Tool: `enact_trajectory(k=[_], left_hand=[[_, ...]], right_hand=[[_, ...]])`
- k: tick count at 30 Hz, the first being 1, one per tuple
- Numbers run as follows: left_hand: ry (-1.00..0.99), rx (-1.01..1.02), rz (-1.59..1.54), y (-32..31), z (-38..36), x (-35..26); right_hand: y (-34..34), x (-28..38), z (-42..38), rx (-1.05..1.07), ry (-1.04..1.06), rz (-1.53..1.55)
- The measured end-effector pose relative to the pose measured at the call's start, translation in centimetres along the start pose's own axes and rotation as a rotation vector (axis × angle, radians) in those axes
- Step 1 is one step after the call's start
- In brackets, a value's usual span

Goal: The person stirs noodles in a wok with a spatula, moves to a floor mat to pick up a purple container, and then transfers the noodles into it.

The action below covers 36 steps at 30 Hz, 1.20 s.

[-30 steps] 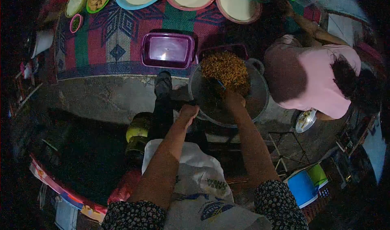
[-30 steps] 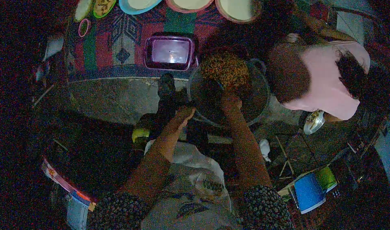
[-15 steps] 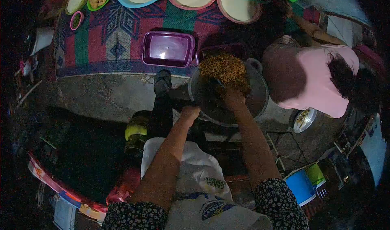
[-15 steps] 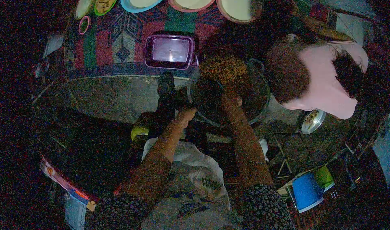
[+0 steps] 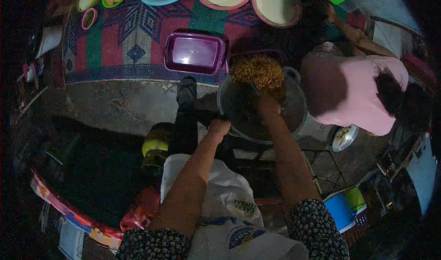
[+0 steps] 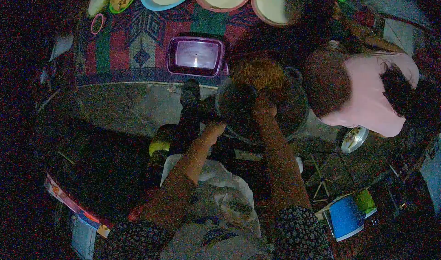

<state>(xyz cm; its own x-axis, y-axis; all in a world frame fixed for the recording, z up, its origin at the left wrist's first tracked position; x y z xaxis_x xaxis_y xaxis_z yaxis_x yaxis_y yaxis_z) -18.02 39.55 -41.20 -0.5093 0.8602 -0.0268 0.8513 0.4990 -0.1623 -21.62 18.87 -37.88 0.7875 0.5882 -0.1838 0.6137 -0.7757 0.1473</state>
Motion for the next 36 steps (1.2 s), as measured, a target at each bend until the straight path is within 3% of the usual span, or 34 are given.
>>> enact_trajectory(k=[2, 3, 5, 7, 9, 11, 12, 14, 17, 18, 19, 20, 21, 22, 23, 24, 25, 27, 28, 29, 30, 32, 33, 34, 36], left_hand=[[-0.013, 0.04, 0.026, -0.1, 0.2, 0.2], [-0.03, 0.08, 0.053, -0.4, 0.6, 0.3], [-0.033, 0.025, 0.036, -0.5, 2.9, 2.0], [-0.035, -0.032, 0.02, 0.0, 2.2, 1.6], [-0.027, 0.114, -0.079, -0.6, 1.0, 1.1], [-0.023, 0.106, -0.069, -0.5, -0.2, 0.3], [-0.017, 0.097, -0.059, -0.6, -0.4, 0.2], [-0.038, 0.08, -0.122, -1.0, 0.1, 1.0], [-0.041, 0.076, -0.18, -0.9, -0.9, 0.4], [-0.024, 0.088, -0.175, -0.8, -1.2, 0.1], [-0.023, 0.088, -0.174, -0.7, 1.1, 2.1], [-0.096, 0.133, -0.253, -0.8, 5.7, 5.6], [-0.169, 0.177, -0.332, -0.9, 8.1, 7.3], [-0.167, 0.173, -0.333, -1.0, 6.6, 5.6], [-0.034, 0.123, -0.24, -1.3, 3.5, 2.7], [0.1, 0.072, -0.147, -1.1, 1.2, 1.2], [0.107, 0.071, -0.149, -0.6, 0.4, 1.2], [-0.068, 0.237, -0.165, -0.5, -0.3, 0.9], [-0.059, 0.241, -0.167, -0.5, 2.5, 3.6], [-0.199, 0.27, -0.415, -0.9, 7.8, 7.3], [-0.343, 0.292, -0.662, -0.8, 10.5, 9.0], [-0.193, 0.225, -0.285, -0.3, -3.0, -0.2], [0.126, 0.3, -0.277, -3.2, 2.8, 3.8], [-0.019, 0.353, -0.259, -4.3, 6.7, 6.3], [-0.204, 0.298, -0.282, -1.3, 5.7, 2.3]], right_hand=[[0.0, 0.2, -0.2, -0.256, -0.016, -0.301], [0.5, 0.1, 0.1, -0.255, -0.018, -0.303], [0.3, -0.5, 1.7, 0.071, 0.035, -0.069], [0.7, -0.2, 0.7, 0.073, 0.037, -0.066], [0.1, -0.9, 1.5, 0.072, 0.038, -0.061], [-2.6, -2.0, 5.2, 0.001, 0.171, -0.632], [-2.0, -1.4, 4.2, 0.0, 0.169, -0.631], [0.2, -0.8, 0.9, 0.043, 0.058, -0.163], [-0.4, -2.5, 2.8, -0.017, 0.089, 0.062], [0.1, -3.2, 3.0, -0.016, 0.088, 0.063], [0.4, -3.4, 3.1, 0.03, 0.102, -0.157], [0.5, -3.5, 3.1, 0.076, 0.117, -0.377], [1.3, -3.4, 1.8, 0.078, 0.119, -0.378], [2.7, -3.2, -0.7, 0.051, 0.134, -0.302], [4.3, -3.0, -3.7, 0.026, 0.148, -0.226], [6.3, -1.8, -8.4, -0.206, 0.368, -0.252], [7.7, -1.2, -12.7, -0.437, 0.585, -0.272], [8.7, -4.5, -11.1, -0.284, 0.415, -0.561], [9.6, -5.0, -12.1, -0.168, 0.341, -0.6], [10.7, -5.4, -13.6, -0.055, 0.265, -0.636], [11.7, -5.0, -15.5, -0.052, 0.266, -0.635], [13.0, -4.1, -18.2, -0.108, 0.181, -0.134], [12.7, -2.9, -18.0, -0.162, 0.272, -0.072], [12.1, -3.5, -16.8, -0.203, 0.343, -0.083], [12.0, -1.7, -15.4, -0.299, 0.472, 0.026]])
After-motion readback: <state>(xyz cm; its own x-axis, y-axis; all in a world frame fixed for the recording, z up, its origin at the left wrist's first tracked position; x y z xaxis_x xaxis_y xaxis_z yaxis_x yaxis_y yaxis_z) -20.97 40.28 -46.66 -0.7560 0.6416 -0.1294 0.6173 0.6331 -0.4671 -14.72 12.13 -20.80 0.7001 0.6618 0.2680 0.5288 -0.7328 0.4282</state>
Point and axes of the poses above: each hand's wrist, its own z-axis towards the middle knuckle, its own y-axis out of the back of the hand, x = y × z, the point moved 6 cm from there along z, towards the middle knuckle, and after that the axes turned 12 degrees about x, right-handed, at the moved point
